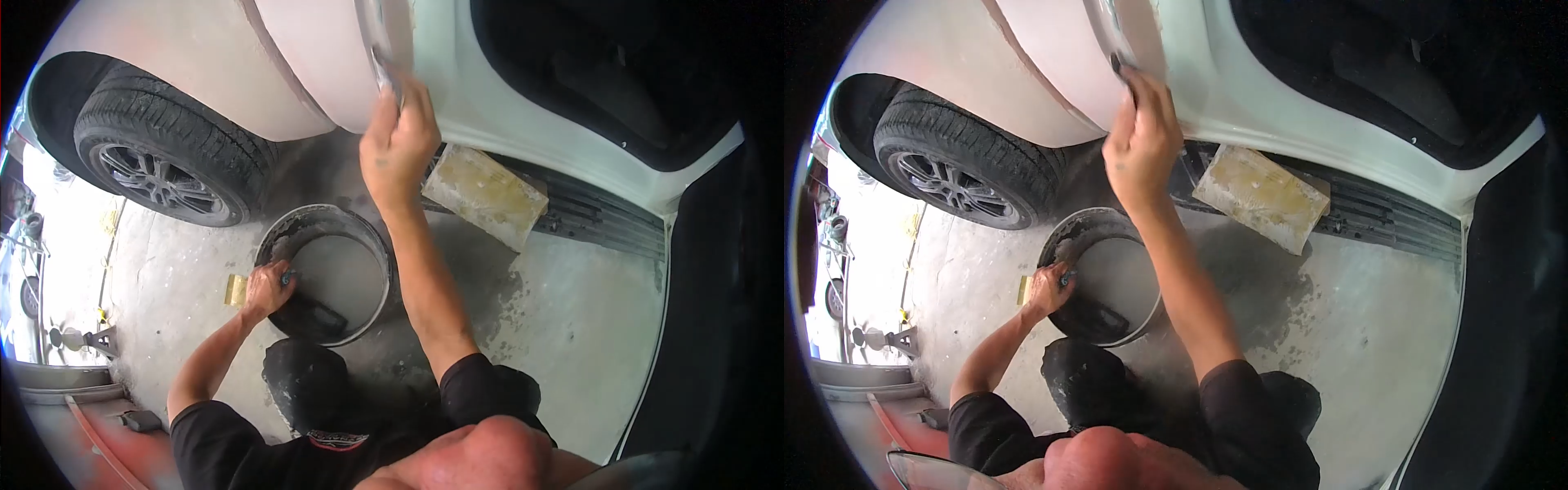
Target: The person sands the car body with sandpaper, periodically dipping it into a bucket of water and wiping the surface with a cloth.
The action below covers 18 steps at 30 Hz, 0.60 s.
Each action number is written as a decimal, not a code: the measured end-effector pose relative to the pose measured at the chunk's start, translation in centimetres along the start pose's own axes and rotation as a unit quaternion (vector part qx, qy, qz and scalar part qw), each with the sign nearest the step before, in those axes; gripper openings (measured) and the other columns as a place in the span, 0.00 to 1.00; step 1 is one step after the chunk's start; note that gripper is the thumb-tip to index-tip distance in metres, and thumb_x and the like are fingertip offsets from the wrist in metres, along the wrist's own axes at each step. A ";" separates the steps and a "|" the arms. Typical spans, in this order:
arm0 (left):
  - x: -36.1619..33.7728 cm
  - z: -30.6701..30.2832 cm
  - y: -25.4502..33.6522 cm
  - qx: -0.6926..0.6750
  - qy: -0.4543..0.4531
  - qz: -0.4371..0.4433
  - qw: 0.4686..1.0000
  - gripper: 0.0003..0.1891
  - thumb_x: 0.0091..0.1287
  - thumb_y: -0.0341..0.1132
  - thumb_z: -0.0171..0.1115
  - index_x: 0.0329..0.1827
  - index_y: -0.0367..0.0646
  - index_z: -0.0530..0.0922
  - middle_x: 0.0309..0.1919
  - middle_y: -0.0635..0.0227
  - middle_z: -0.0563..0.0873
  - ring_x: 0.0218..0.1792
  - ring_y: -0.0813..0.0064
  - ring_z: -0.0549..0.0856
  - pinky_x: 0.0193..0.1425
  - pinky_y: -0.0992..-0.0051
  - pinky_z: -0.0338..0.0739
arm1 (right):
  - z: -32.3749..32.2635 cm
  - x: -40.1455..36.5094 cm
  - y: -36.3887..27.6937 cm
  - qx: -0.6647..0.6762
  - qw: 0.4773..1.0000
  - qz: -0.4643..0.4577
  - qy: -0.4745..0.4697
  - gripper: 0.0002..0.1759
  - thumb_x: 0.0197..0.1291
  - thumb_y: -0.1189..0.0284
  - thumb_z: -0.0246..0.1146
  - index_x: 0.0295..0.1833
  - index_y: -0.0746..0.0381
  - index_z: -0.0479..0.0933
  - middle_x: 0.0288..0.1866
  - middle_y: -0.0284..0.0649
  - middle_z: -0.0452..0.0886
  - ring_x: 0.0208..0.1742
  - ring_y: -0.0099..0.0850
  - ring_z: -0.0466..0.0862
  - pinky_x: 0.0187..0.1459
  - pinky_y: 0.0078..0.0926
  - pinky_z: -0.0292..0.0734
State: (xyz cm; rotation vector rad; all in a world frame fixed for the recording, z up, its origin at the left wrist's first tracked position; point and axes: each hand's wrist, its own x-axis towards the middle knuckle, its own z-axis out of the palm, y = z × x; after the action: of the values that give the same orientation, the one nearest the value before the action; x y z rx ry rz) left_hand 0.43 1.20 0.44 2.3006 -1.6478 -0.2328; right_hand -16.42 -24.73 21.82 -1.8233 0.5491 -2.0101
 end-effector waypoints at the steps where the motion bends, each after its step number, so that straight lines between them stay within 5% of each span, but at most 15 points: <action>1: 0.0 0.2 -0.1 -0.005 0.006 0.007 1.000 0.14 0.62 0.38 0.69 0.45 0.40 0.83 0.36 0.50 0.88 0.40 0.45 0.87 0.47 0.51 0.81 | -0.2 -1.7 1.6 -0.005 1.000 -0.011 0.010 0.15 0.68 0.85 0.55 0.57 0.69 0.80 0.50 0.52 0.85 0.49 0.50 0.87 0.51 0.42 0.82; 14: 0.4 -0.7 1.1 -0.009 0.018 0.011 1.000 0.12 0.62 0.37 0.68 0.44 0.41 0.83 0.38 0.50 0.88 0.41 0.43 0.87 0.47 0.51 0.82 | -0.4 -3.6 3.3 0.003 0.998 0.056 0.019 0.14 0.66 0.85 0.59 0.55 0.69 0.81 0.52 0.50 0.86 0.53 0.50 0.88 0.55 0.39 0.83; 18: -0.1 -0.8 1.3 0.005 -0.003 -0.007 1.000 0.12 0.62 0.37 0.68 0.45 0.41 0.83 0.38 0.50 0.88 0.41 0.43 0.87 0.47 0.51 0.82 | 0.9 1.6 -1.6 0.044 0.999 0.008 0.017 0.20 0.62 0.88 0.57 0.59 0.68 0.80 0.56 0.52 0.85 0.54 0.49 0.87 0.56 0.39 0.82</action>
State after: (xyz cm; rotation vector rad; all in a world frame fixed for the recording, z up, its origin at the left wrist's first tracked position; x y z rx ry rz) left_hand -0.49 1.02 1.60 2.3222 -1.6388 -0.2351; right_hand -15.70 -24.23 24.10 -1.7319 0.4749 -2.0252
